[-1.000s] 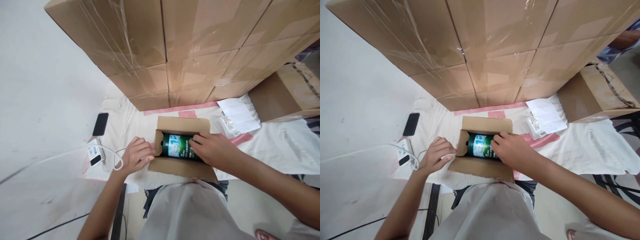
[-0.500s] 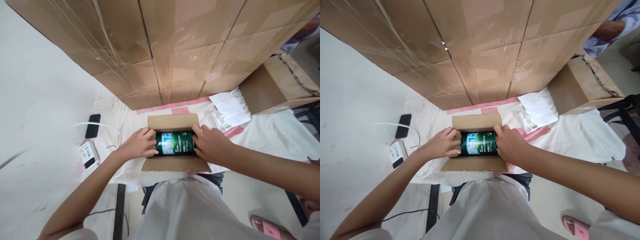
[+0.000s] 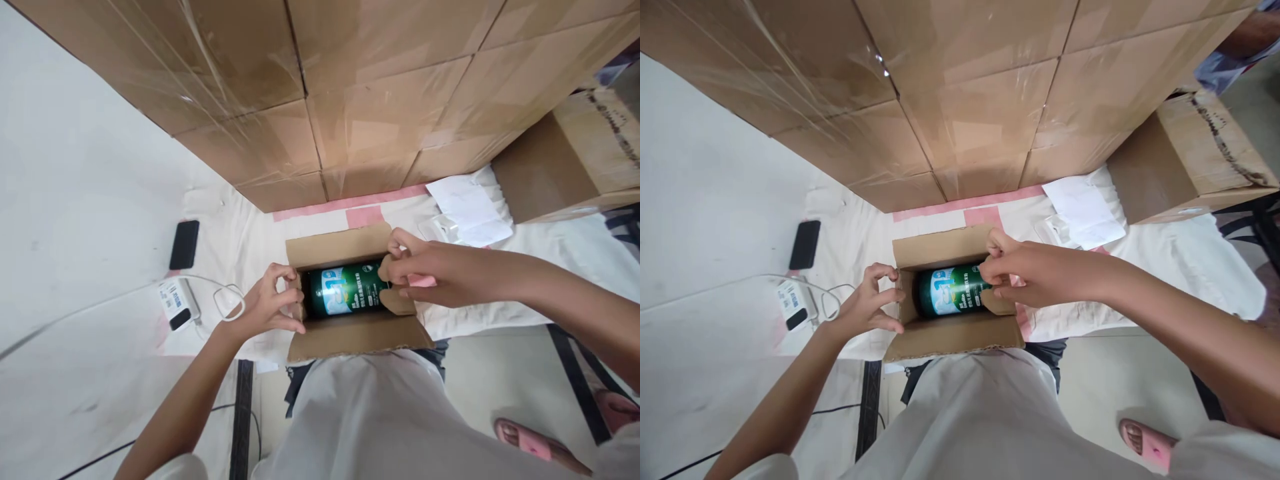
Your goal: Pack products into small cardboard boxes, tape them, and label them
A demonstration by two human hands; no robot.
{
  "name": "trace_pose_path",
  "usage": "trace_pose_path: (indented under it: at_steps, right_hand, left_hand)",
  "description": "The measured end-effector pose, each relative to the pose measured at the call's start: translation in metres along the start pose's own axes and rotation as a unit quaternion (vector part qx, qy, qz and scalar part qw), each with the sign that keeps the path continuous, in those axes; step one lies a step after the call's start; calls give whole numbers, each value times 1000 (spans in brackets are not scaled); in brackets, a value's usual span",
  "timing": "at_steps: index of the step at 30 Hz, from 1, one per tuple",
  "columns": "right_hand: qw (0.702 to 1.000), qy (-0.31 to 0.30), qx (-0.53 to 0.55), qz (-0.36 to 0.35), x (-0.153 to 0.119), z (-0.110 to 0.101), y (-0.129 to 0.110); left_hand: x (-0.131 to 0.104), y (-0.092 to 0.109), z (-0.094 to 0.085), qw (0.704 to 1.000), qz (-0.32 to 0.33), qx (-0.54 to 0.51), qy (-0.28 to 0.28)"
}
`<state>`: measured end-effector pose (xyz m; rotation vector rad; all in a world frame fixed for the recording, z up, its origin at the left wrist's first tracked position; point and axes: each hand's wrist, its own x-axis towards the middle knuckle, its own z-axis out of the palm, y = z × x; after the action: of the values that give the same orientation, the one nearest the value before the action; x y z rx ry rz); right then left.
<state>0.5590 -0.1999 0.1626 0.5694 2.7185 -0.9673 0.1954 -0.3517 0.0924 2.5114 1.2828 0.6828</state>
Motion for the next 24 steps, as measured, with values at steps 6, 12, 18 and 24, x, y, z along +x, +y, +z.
trace_pose_path:
  at_steps: [6,12,18,24]
  right_hand:
    - [959,241,92,113,3,25,5]
    - [925,300,228,58,14,68,25]
    - [969,243,-25,-33,-25,81,40]
    - [928,298,217,52,-19,120,-2]
  left_hand:
    - [-12,-3,29,991,-81,-55,86]
    - [2,7,62,931,-199,-223,210]
    - [-3,2,41,979,-75,-165,95]
    - [-12,-2,38,960,-87,-256,78]
